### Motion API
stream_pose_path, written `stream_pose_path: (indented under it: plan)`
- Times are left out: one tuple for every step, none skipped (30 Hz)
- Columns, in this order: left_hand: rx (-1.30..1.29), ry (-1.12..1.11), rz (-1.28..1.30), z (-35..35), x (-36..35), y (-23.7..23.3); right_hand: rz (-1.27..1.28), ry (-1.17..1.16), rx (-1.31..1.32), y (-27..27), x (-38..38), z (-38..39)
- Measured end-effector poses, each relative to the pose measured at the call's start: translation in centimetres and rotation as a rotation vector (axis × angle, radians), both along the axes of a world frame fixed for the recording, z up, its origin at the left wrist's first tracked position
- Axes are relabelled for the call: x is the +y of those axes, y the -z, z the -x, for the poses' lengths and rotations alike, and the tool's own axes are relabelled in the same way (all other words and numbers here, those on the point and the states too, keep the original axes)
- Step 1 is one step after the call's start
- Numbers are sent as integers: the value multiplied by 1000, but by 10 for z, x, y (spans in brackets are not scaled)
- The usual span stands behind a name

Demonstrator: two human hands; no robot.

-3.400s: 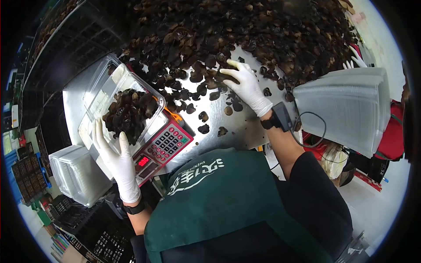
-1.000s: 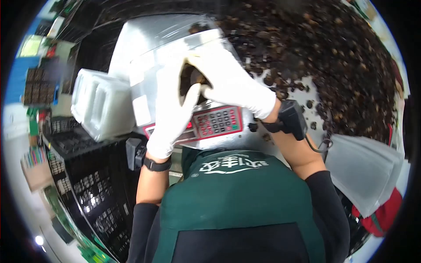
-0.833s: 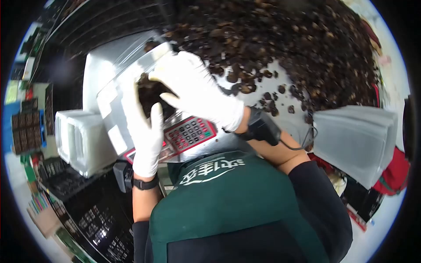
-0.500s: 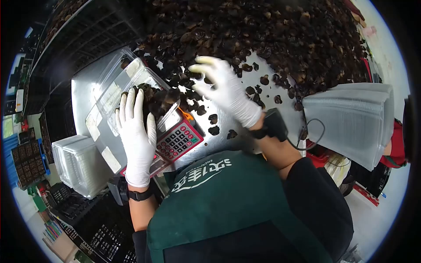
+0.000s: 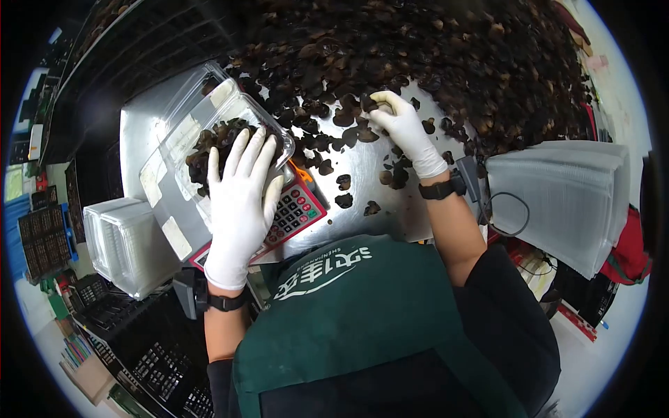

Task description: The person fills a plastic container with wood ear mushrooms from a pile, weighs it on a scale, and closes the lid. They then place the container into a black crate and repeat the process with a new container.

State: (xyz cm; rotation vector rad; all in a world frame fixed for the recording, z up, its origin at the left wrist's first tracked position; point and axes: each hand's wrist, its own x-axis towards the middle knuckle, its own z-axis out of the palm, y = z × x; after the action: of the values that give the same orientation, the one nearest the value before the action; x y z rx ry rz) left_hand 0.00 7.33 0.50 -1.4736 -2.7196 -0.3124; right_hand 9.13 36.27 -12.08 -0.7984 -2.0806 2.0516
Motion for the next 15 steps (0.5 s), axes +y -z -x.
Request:
stream_pose_path:
  plan:
    - [15,-25,12,2,-2,6,204,2,127,-3,2,-3]
    - [31,-47,25,4,-4,8,328,-21,225,-7,2,-5]
    - [23,-41,-13,4,-5,8,452,-42,324,-11,3,-6]
    - [14,-35,-49,3,-6,8,579,-63,420,-13,3,-7]
    - [3,-31,-84,2,-8,7,577,-89,444,-11,6,-6]
    - [-19,-51,-132,0,-9,5,596,-50,456,-15,4,-3]
    - [-39,-72,-180,-1,-9,1,443,-55,345,-19,4,2]
    - [-58,-94,-226,-2,-11,-4,291,-61,235,-19,4,6]
    - [-56,-130,-273,0,-17,-10,28,-145,179,-18,-2,9]
    - [-76,-183,-331,3,-27,-13,-233,-234,125,-17,-9,13]
    - [-86,-255,-377,4,-35,-20,-665,-271,92,-20,-20,11]
    - [-90,-335,-419,5,-46,-27,-1014,-339,4,-21,-30,6]
    - [5,-339,-445,12,-62,-28,-1037,-351,30,-13,-37,1]
    - [3,-398,-484,14,-76,-30,-1056,-365,62,-1,-44,-4]
    - [49,-437,-467,16,-91,-34,-1082,-340,135,9,-47,-11]
